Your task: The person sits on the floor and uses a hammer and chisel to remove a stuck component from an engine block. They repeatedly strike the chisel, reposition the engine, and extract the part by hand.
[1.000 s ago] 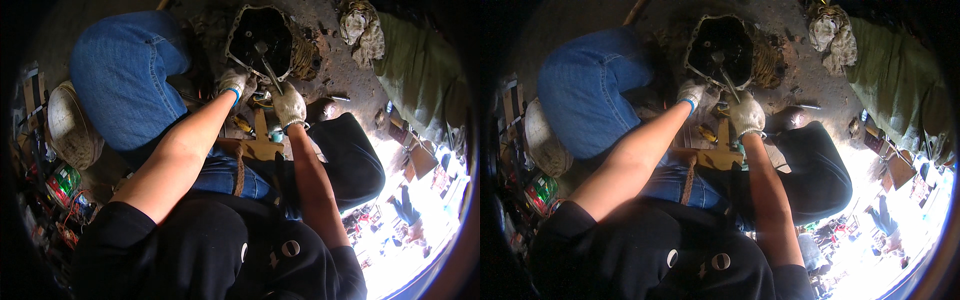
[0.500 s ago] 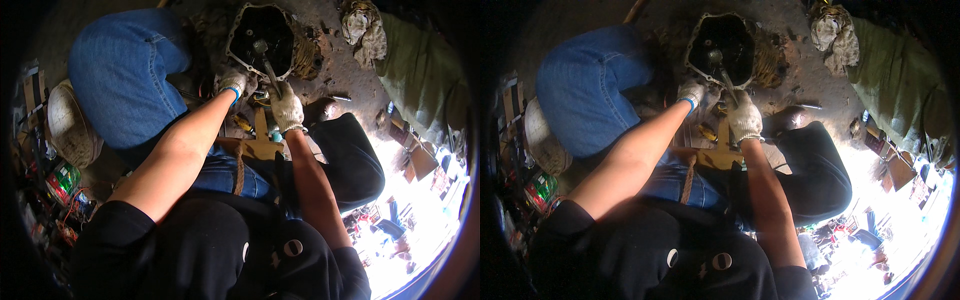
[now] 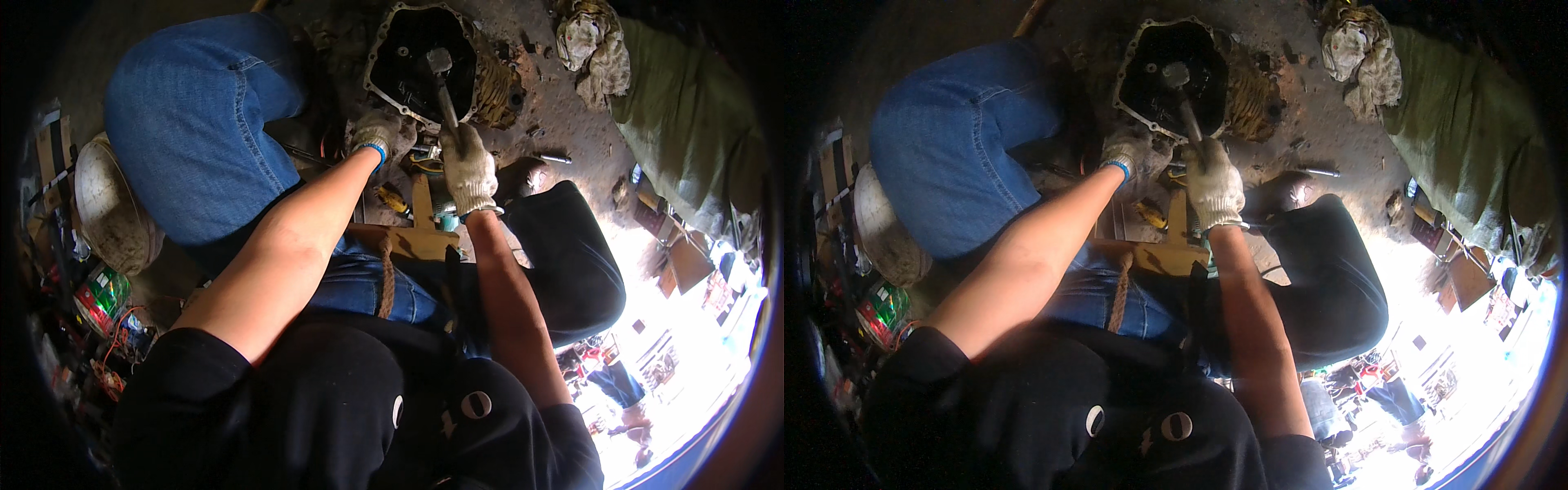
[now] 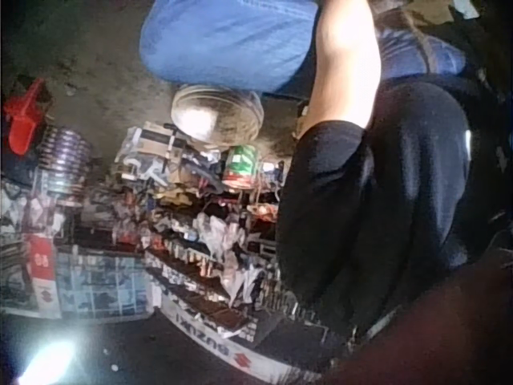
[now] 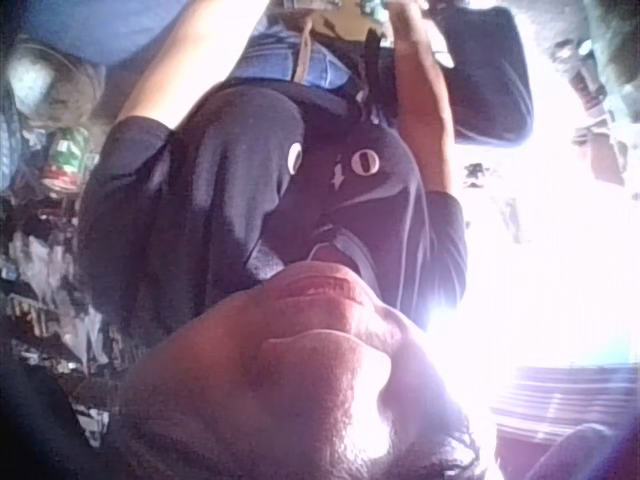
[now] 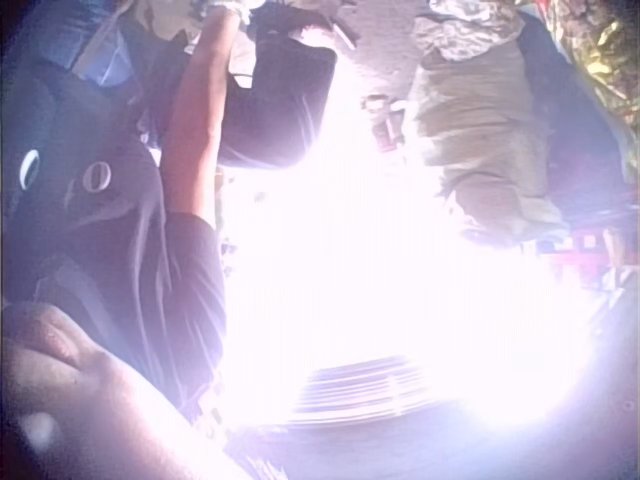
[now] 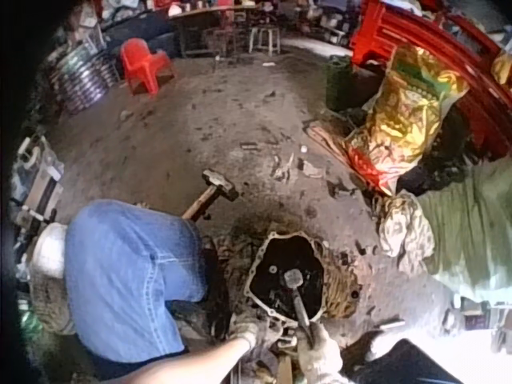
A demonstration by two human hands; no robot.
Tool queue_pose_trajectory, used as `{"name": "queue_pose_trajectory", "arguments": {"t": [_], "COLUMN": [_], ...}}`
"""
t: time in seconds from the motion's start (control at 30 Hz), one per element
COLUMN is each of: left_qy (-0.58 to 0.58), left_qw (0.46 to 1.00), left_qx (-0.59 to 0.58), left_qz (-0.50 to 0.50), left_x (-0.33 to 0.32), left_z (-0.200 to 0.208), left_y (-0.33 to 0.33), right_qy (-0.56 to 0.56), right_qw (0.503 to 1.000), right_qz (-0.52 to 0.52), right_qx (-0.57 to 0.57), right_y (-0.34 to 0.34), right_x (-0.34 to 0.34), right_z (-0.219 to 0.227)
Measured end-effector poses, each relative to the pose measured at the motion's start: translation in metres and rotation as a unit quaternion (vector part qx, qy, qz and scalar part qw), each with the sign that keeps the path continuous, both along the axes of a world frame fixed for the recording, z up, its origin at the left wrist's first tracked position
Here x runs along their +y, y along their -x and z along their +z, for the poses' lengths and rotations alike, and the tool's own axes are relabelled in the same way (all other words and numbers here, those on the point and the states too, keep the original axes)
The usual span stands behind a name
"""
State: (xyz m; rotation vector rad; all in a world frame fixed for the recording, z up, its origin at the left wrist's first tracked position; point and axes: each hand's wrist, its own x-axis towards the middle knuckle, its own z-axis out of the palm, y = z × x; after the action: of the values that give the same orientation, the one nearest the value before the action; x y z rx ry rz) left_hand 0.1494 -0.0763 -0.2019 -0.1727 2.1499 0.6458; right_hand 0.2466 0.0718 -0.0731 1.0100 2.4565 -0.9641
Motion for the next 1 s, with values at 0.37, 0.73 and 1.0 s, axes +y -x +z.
{"name": "queue_pose_trajectory", "arguments": {"t": [0.37, 0.73, 1.0], "left_qy": [0.03, 0.181, 0.021], "left_qw": [0.998, 0.981, 0.999], "left_qx": [0.056, -0.047, -0.018], "left_qz": [-0.008, -0.051, -0.023], "left_x": [0.006, 0.032, 0.002], "left_z": [-0.013, -0.034, -0.028], "left_y": [-0.011, -0.017, -0.012], "right_qy": [-0.029, -0.043, -0.041], "right_qw": [0.996, 0.987, 0.992], "right_qz": [0.079, 0.105, 0.106], "right_qx": [-0.037, -0.114, -0.051], "right_y": [0.009, 0.008, 0.01], "right_x": [-0.004, -0.002, -0.008], "right_z": [0.003, 0.003, 0.012]}}
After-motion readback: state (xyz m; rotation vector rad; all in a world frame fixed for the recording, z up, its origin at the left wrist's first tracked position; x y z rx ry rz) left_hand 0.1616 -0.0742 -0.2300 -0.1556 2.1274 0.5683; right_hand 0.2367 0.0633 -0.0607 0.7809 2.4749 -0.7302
